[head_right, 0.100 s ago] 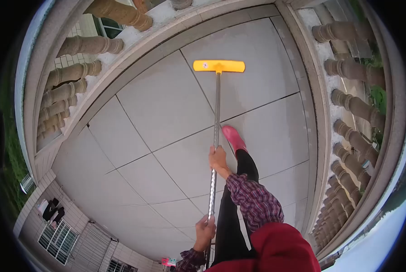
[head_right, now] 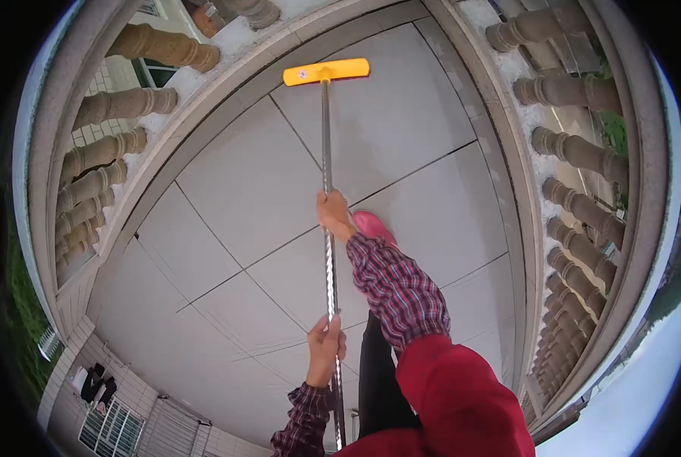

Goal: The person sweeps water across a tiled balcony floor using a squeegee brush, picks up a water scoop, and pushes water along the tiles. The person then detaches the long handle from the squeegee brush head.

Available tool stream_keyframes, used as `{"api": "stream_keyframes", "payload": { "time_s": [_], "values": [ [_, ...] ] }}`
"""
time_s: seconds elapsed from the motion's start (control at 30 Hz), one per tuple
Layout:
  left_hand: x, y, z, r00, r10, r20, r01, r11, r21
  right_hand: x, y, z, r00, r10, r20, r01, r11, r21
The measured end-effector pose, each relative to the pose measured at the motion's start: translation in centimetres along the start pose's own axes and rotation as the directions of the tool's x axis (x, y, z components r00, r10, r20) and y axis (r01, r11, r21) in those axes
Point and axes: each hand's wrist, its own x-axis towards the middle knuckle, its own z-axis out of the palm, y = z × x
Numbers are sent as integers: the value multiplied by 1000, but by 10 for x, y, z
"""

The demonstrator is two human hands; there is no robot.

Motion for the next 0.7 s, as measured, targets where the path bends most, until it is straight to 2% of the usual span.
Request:
{"api": "stream_keyframes", "payload": {
  "time_s": [0.03,0.07,0.13,0.17,0.23,0.27,0.3,0.33,0.4,0.43,0.47,0.5,0.53,0.6,0.63,0.7],
  "values": [
    [13,21,9,995,66,76,-63,997,-49,23,-18,-11,999,22,42,-24,999,32],
    [14,35,16,991,53,126,-48,998,-35,27,-44,-26,1000,6,-2,-6,997,73],
    [12,60,31,983,101,153,-78,986,-150,30,-53,-44,997,7,-78,0,997,82],
    [5,55,33,978,98,182,-74,988,-132,21,-45,-54,995,27,-91,-13,989,146],
    [-18,22,16,997,-3,82,0,999,39,-15,-10,-53,996,73,-60,-52,954,295],
    [-33,5,7,993,29,118,-42,993,109,-38,14,-60,994,104,-38,-83,926,368],
    [-43,-15,-7,995,23,96,-43,976,214,-54,44,-60,978,211,-2,-184,855,485],
    [-52,-29,-24,997,-5,77,-27,910,413,-74,75,-64,978,204,51,-189,746,638],
    [-55,-50,-53,945,243,220,-326,640,696,-110,106,-77,948,319,11,-205,584,785],
    [-60,-33,-50,942,243,231,-334,615,715,-120,120,-85,926,377,-7,-193,490,850],
    [-67,-7,-43,898,327,295,-380,232,896,-124,132,-92,889,453,-69,-152,434,888],
    [-71,15,-35,838,377,394,-346,-191,919,-122,148,-105,864,493,-101,-92,351,932],
    [-67,31,-28,823,382,420,-358,-227,906,-107,175,-114,833,544,-100,-38,237,971],
    [-63,59,-15,837,374,399,-229,-422,877,-100,192,-155,763,612,-210,161,135,978],
    [-56,71,4,779,368,508,-324,-457,828,-91,214,-170,748,579,-323,306,131,943],
    [-27,75,59,660,301,688,-471,-547,692,-72,257,-215,724,627,-288,370,0,929]
  ]
}}
